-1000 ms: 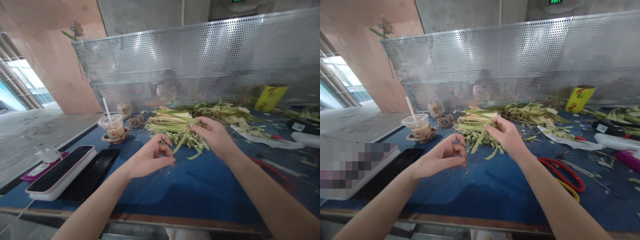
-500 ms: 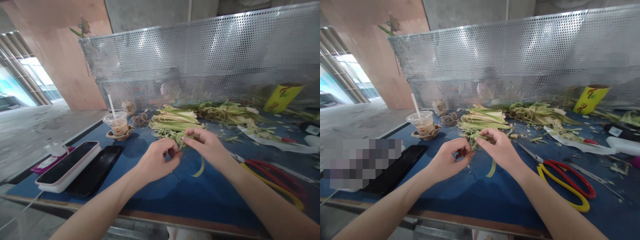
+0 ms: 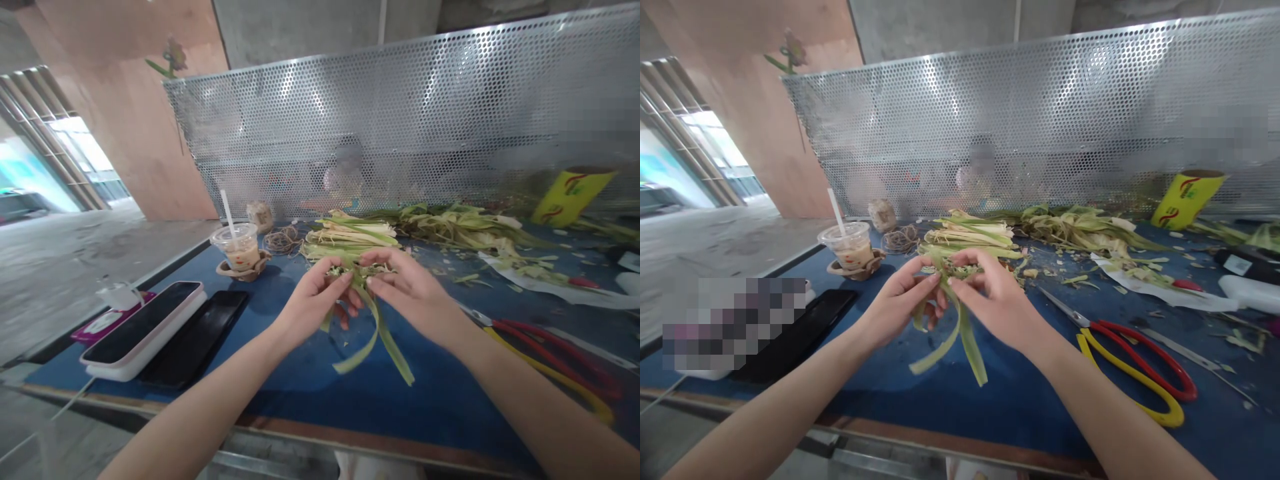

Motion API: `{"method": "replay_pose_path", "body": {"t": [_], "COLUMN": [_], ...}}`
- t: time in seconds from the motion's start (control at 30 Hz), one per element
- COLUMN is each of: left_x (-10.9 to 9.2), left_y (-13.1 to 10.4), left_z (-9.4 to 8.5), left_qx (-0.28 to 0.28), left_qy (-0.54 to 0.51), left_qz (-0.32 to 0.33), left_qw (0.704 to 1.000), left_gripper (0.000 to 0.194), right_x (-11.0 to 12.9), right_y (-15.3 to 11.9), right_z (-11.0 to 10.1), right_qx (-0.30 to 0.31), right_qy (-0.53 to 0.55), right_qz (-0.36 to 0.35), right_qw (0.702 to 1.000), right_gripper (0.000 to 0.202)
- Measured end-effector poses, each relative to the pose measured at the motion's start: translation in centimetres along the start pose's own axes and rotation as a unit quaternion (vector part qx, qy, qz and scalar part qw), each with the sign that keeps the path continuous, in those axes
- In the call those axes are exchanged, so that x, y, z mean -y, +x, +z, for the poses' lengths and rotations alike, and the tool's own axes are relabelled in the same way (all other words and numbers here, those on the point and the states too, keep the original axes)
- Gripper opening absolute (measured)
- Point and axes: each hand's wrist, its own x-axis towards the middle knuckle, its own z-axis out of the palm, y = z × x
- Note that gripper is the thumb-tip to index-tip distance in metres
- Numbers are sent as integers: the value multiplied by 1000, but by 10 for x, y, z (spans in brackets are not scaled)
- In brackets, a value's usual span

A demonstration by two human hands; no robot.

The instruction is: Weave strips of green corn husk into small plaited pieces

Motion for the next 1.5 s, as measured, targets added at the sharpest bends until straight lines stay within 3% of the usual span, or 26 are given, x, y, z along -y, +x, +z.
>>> {"method": "replay_pose_path", "body": {"t": [0.1,0.3,0.43,0.67,0.77,0.93,1.17,1.3,1.5], "left_x": [-1,-1,1,3,3,4,4,1,3], "left_y": [0,0,1,1,1,1,2,1,-2], "left_z": [-2,-3,-4,0,0,-1,-2,-3,-1], "left_qx": [-11,-11,-12,-17,-19,-51,-57,-64,-51], "left_qy": [-4,11,-6,-30,2,71,65,45,90], "left_qz": [6,13,11,6,3,-20,38,44,56], "left_qw": [1000,1000,1000,999,1000,996,996,996,993], "left_gripper": [19,18,18,31,33,34,24,25,30], "right_x": [-1,-1,3,0,-2,1,9,9,1], "right_y": [4,4,3,2,2,0,1,0,0], "right_z": [-7,-11,-9,0,2,2,-3,-7,10], "right_qx": [-12,67,49,61,60,58,86,98,85], "right_qy": [6,-40,-78,-38,-34,-60,-103,-64,145], "right_qz": [14,19,27,50,21,34,49,69,56], "right_qw": [1000,997,995,996,997,996,990,991,984], "right_gripper": [19,19,14,20,13,13,16,10,25]}}
